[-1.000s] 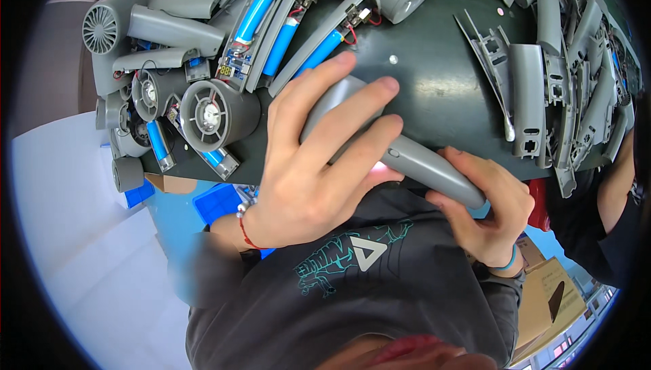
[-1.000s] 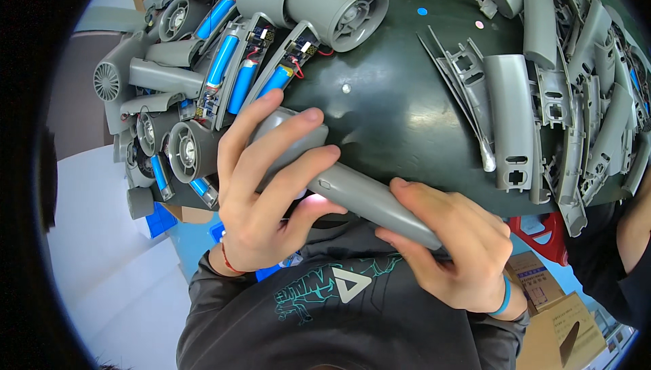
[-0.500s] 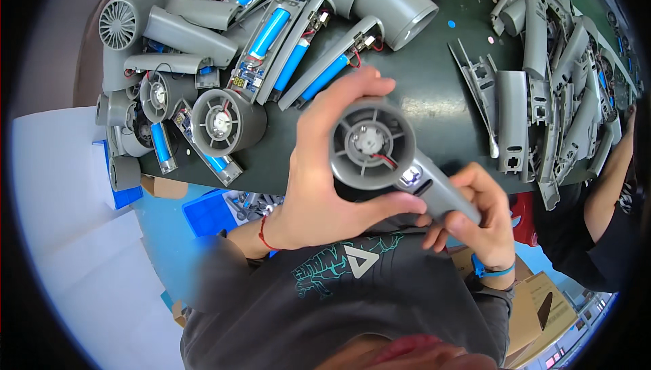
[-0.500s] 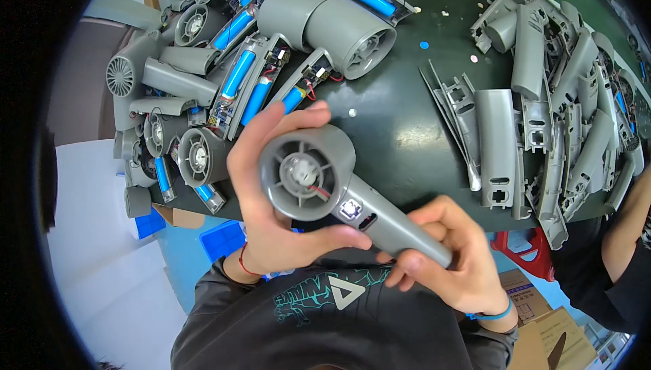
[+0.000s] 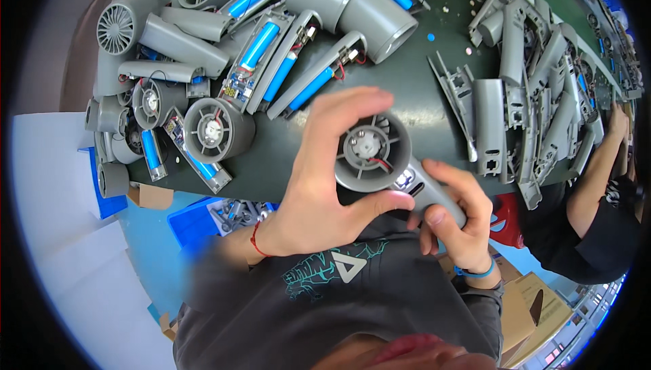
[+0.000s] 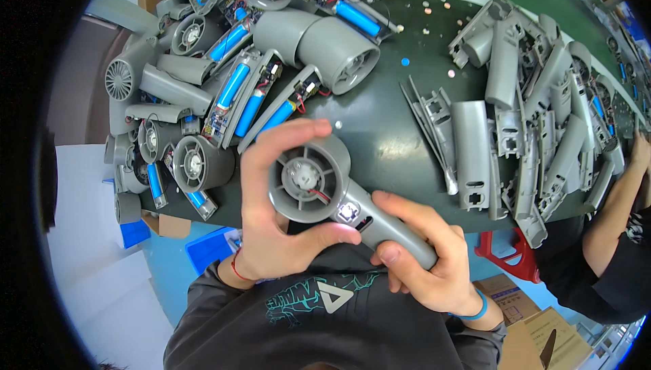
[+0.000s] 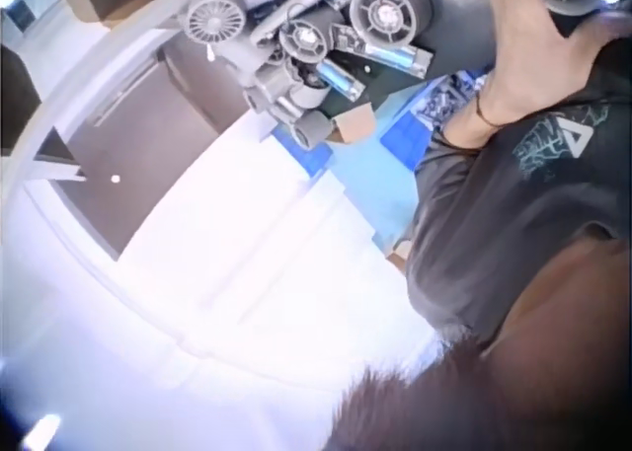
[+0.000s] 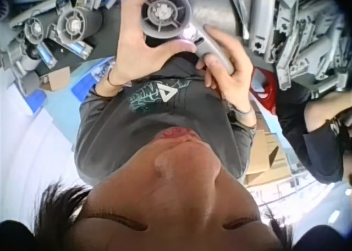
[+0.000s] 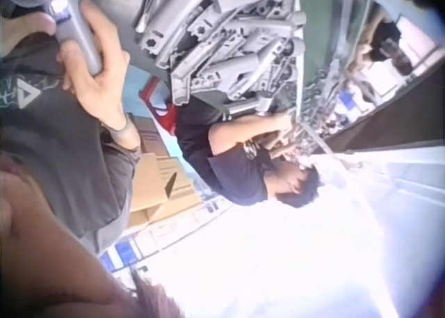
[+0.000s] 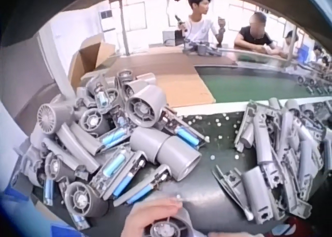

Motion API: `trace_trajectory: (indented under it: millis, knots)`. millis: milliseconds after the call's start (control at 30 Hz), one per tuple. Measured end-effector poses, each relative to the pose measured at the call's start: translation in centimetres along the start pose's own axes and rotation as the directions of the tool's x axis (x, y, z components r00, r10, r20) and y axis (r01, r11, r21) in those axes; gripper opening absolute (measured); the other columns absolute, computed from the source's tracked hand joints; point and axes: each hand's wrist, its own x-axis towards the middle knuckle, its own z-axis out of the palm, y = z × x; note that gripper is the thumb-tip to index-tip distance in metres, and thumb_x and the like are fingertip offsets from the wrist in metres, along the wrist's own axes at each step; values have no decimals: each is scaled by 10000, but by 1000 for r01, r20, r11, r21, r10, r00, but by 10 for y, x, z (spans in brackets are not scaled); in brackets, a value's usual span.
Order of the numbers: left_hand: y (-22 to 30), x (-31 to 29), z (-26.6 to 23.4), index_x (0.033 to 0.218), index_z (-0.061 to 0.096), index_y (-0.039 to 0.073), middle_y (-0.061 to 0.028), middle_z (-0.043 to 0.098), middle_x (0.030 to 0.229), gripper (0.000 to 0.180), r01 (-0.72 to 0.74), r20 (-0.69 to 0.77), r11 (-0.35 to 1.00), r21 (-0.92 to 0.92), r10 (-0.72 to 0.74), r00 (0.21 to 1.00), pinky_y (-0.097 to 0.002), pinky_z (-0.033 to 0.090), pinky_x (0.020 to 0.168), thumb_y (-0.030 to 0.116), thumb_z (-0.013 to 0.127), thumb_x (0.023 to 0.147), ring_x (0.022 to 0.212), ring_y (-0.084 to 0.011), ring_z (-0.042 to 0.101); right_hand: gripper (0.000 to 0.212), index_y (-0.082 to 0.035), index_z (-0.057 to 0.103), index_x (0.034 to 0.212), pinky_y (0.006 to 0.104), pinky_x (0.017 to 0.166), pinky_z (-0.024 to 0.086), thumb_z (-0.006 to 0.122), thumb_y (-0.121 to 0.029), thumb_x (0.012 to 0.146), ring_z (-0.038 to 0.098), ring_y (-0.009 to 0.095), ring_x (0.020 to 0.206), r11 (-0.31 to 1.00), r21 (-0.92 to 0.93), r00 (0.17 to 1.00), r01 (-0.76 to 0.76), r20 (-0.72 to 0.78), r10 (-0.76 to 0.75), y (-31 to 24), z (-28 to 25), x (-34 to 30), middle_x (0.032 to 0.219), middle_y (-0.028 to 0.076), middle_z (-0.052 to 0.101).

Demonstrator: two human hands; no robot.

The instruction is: Manually assembling the internal electronic components and outer plastic housing of handheld hair dryers on a production line.

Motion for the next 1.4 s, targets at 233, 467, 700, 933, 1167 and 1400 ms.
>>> trace_trajectory:
  millis: [233,467,700,933,1167,1400]
  knots:
    - [4,0,6,1452,359,-11,-239,438,1478,998,-61,27,997,-40,62,998,-462,361,1126,228,955,689,1393,-379,427,560,20,482,1459,234,387,377,649,-237,991,561,126,452,995,47,995,-91,31,90,-13,-12,-9,818,205,679]
    - [0,-4,-2,1427,450,42,-256,498,1430,740,33,50,983,-181,-25,998,-473,471,1058,83,836,797,1330,-377,513,576,-52,462,1454,184,351,296,532,-442,1036,424,62,379,995,64,921,81,-387,-50,-91,-42,52,676,72,603]
    - [2,-4,14,1258,605,16,-107,600,1204,391,-34,211,996,77,17,977,-367,538,884,141,714,904,1025,-274,634,457,-8,548,1200,180,576,551,580,-431,1032,661,116,680,986,81,975,145,-181,-128,-96,-96,354,1003,123,655]
    - [0,0,3,1181,646,23,-85,621,1143,332,58,234,998,21,-61,970,-360,545,853,150,730,886,984,-255,635,473,-5,600,1278,397,784,601,617,-345,949,755,299,798,438,-891,912,122,-73,-404,-145,-81,381,1166,199,715]
    - [1,2,4,1131,687,34,-78,673,1105,315,36,258,998,57,-50,965,-363,541,824,139,772,846,939,-264,634,312,-84,667,1238,407,1069,460,642,-109,928,617,303,1195,-64,-938,940,340,336,65,-154,-120,221,1203,118,697]
    - [4,1,8,1119,683,38,-68,678,1087,293,-22,271,992,123,-12,962,-364,528,842,129,762,851,951,-257,622,344,-27,629,1282,337,862,528,643,-222,998,679,202,988,383,-848,930,367,328,-166,-112,-63,202,1095,125,711]
